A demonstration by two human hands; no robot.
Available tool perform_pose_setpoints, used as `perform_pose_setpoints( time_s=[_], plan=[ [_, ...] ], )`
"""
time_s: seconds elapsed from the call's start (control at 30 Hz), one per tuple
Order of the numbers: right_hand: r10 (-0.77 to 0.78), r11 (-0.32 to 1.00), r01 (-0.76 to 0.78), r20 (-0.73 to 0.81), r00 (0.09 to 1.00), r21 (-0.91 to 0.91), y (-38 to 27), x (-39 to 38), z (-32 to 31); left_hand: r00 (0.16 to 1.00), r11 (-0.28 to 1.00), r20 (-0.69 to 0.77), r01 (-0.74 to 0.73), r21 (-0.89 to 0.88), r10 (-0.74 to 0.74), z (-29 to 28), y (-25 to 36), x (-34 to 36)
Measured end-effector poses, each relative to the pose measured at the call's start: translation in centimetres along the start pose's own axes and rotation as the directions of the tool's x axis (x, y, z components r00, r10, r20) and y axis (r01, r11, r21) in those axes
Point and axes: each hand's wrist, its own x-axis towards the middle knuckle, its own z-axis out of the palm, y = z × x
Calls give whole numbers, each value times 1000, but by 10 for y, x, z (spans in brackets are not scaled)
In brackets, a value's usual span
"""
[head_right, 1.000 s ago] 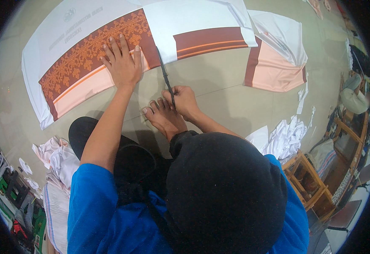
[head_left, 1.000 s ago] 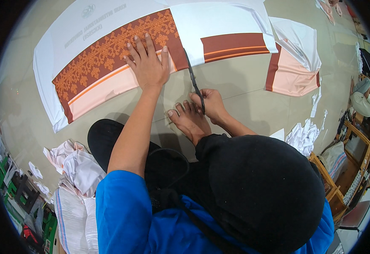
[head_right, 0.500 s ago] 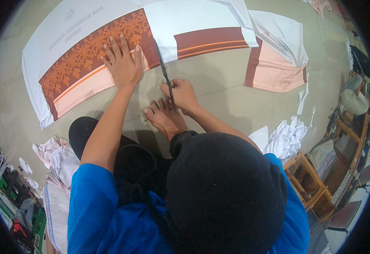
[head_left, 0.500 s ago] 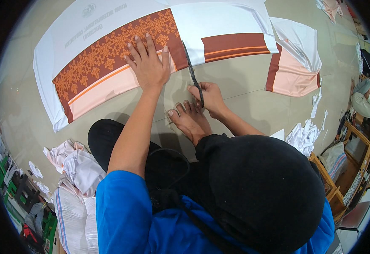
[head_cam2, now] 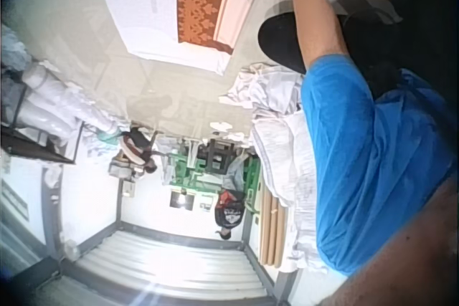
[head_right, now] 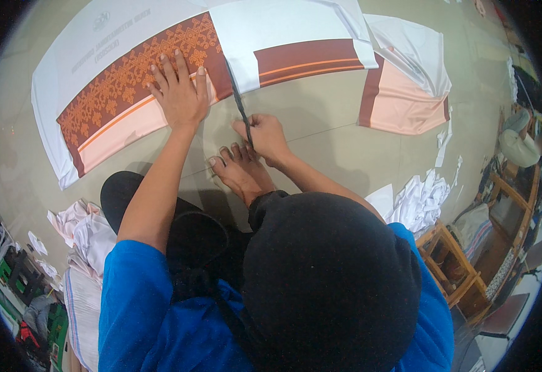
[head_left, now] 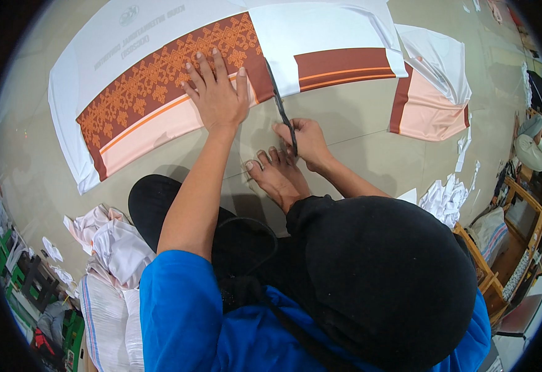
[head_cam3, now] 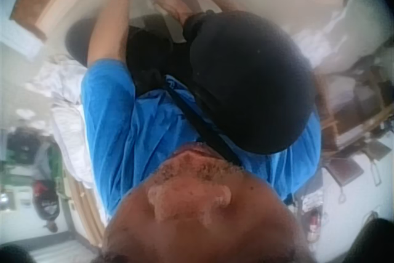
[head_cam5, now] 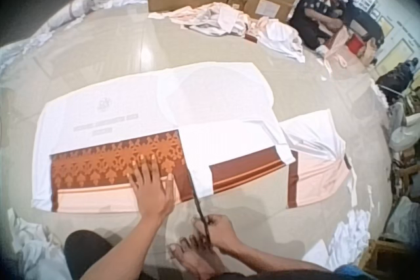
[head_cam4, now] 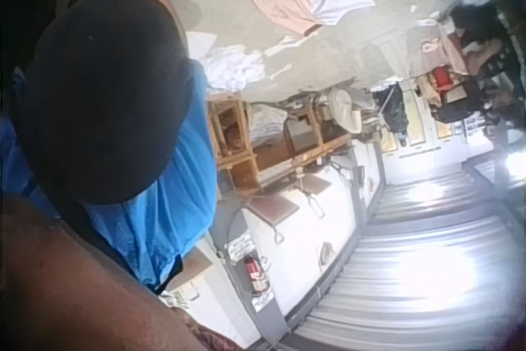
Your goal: The person sits on the floor and cuts a large piece of white and peach-colored fabric using scissors. They fold the fabric, align the edges, and make precise cuts along the patterned border to separate sections.
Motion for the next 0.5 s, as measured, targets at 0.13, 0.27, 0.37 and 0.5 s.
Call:
perform_pose_setpoints(
  time_s=[0.13,0.27,0.37,0.5],
  plan=[
    [-40,999,40,-6,999,24,-6,9,2,1000,1000,1,-1,-15,2,-2,1,0],
    [-48,999,48,-23,999,-2,-10,14,5,1000,1000,14,8,-20,-8,-2,1,1],
    [-29,1000,29,-27,999,-7,-11,14,6,1000,999,-9,-1,-43,1,-3,1,0],
    [-8,1000,8,-22,1000,-3,-8,9,8,1000,1000,1,0,-26,0,-6,1,-7]
  ],
)
